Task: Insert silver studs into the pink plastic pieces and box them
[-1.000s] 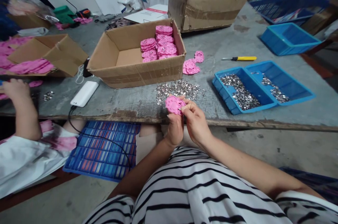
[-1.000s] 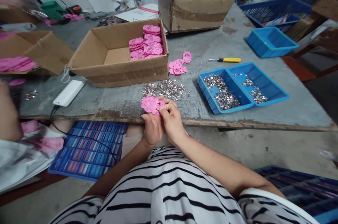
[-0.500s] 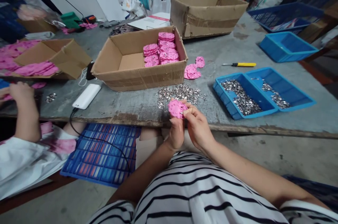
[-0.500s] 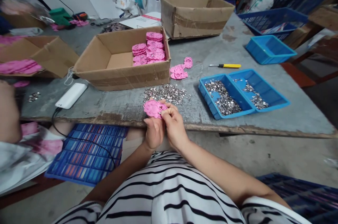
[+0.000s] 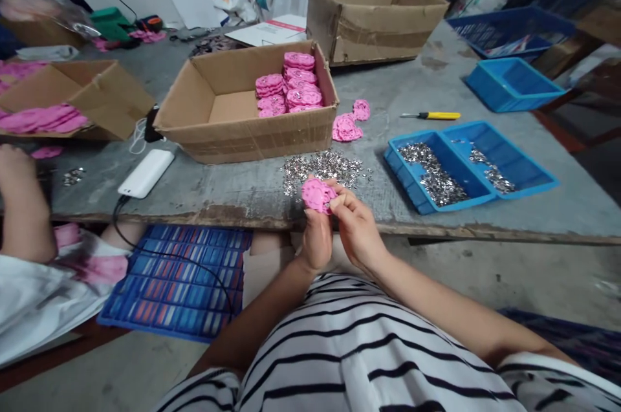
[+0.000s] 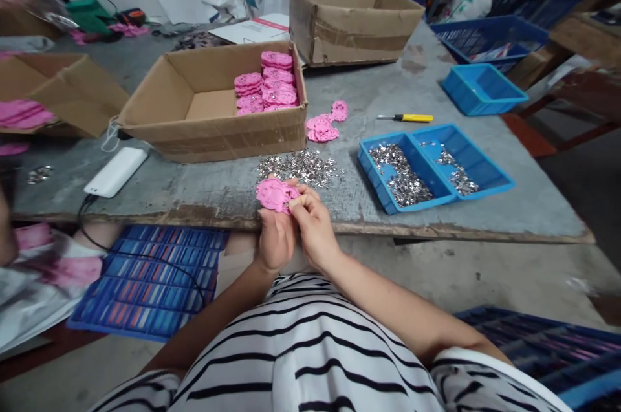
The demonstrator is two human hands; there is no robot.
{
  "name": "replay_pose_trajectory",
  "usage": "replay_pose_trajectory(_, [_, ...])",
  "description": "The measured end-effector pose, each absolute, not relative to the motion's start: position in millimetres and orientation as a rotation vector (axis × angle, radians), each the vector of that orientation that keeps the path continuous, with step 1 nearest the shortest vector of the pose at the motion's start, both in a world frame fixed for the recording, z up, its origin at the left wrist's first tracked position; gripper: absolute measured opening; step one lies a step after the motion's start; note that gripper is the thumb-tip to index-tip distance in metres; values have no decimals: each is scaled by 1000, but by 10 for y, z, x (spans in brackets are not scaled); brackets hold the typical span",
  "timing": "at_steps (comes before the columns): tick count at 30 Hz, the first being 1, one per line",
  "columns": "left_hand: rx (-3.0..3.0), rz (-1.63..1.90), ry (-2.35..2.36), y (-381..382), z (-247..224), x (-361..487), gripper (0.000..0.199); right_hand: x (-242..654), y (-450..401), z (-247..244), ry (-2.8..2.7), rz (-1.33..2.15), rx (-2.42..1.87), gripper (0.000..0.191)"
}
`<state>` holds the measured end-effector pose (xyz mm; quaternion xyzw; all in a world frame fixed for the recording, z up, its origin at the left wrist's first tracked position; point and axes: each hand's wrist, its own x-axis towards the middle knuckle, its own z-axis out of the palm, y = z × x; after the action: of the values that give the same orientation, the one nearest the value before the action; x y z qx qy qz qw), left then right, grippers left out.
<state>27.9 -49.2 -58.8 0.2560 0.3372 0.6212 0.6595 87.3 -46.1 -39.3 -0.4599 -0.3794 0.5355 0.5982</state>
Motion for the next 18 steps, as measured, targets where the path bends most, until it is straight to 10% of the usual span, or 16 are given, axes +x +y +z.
replay_pose_trajectory(18, [706, 1505, 545, -478, -514, 298, 79, 856, -457, -317, -741, 1304, -1016, 24])
